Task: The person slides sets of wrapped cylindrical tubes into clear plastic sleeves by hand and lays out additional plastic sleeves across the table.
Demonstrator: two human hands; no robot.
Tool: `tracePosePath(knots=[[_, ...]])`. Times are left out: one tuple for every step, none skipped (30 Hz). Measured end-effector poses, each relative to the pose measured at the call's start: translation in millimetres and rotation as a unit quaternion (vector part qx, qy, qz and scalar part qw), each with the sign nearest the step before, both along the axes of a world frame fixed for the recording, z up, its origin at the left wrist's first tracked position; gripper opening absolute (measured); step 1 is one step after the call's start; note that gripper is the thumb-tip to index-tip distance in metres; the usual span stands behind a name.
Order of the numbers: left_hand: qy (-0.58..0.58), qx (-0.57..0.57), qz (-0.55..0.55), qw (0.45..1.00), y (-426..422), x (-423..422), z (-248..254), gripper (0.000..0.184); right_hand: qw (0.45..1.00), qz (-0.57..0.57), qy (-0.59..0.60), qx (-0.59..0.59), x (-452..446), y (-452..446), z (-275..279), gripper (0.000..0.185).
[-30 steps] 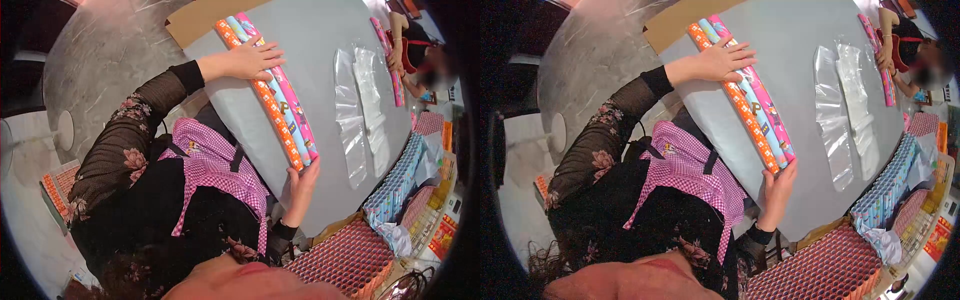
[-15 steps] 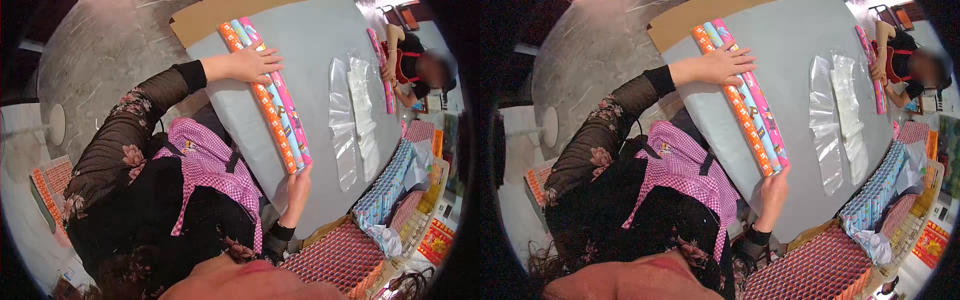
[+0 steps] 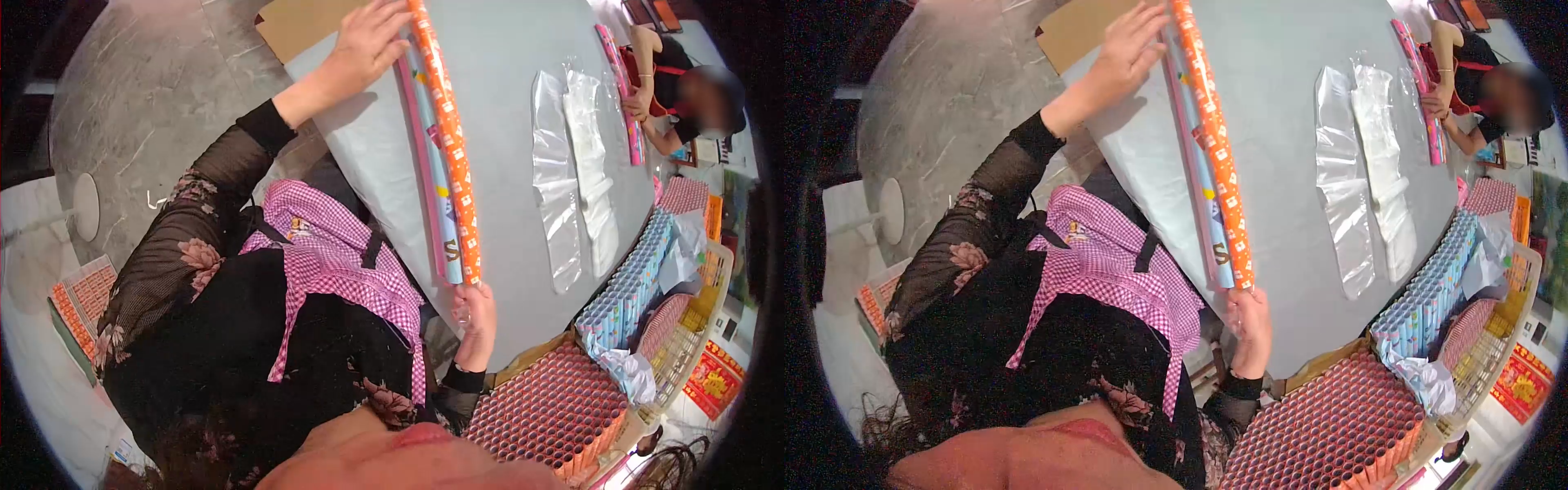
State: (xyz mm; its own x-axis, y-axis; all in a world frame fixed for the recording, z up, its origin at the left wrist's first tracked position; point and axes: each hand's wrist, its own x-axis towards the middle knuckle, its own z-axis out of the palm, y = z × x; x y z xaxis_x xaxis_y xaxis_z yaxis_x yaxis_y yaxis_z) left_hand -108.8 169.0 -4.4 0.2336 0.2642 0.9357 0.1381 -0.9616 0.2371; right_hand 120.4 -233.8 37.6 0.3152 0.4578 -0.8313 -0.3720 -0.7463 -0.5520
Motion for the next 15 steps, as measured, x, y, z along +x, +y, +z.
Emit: tracePosePath(knots=[[0.101,-0.073,0.052,0.991,-14,-8,5,0.055,1.0,-0.017,0.021,0.007,-7,0,3,0.01],[0.201,-0.143,0.101,0.964,-22,-13,7,0.047,1.0,-0.021,0.019,0.005,-13,0,2,0.01],[0.2,-0.144,0.095,0.965,-23,-13,0,0.047,0.997,-0.032,0.062,0.021,-19,0,1,0.01],[0.203,-0.153,0.102,0.962,-26,-12,-11,0.045,0.993,-0.042,0.105,0.038,-22,1,0,0.011],[0.208,-0.162,0.109,0.958,-28,-10,-18,0.043,0.987,-0.043,0.15,0.044,-21,0,-7,0.013],[0.208,-0.163,0.104,0.959,-31,-9,-20,0.043,0.987,-0.047,0.149,0.042,-21,-3,-13,0.013],[0.223,-0.159,0.106,0.956,-36,-9,-22,0.042,0.978,-0.055,0.194,0.053,-23,-5,-19,0.015],[0.238,-0.154,0.109,0.953,-41,-9,-24,0.042,0.967,-0.062,0.238,0.063,-24,-6,-24,0.016],[0.238,-0.155,0.108,0.953,-43,-7,-27,0.042,0.964,-0.08,0.251,0.036,-27,-5,-27,0.017],[0.25,-0.158,0.096,0.951,-46,-6,-30,0.041,0.964,-0.081,0.252,0.035,-29,-7,-31,0.017],[0.261,-0.161,0.085,0.948,-48,-5,-32,0.041,0.954,-0.093,0.282,0.049,-32,-9,-36,0.017],[0.263,-0.162,0.085,0.947,-51,-4,-31,0.041,0.942,-0.104,0.312,0.063,-34,-10,-37,0.016],[0.278,-0.154,0.082,0.945,-54,-3,-31,0.04,0.949,-0.105,0.295,0.023,-36,-9,-37,0.016],[0.292,-0.145,0.079,0.942,-57,-2,-31,0.04,0.949,-0.106,0.296,0.023,-38,-9,-38,0.016],[0.299,-0.148,0.077,0.94,-60,-2,-28,0.041,0.936,-0.109,0.329,0.054,-40,-10,-41,0.016]])
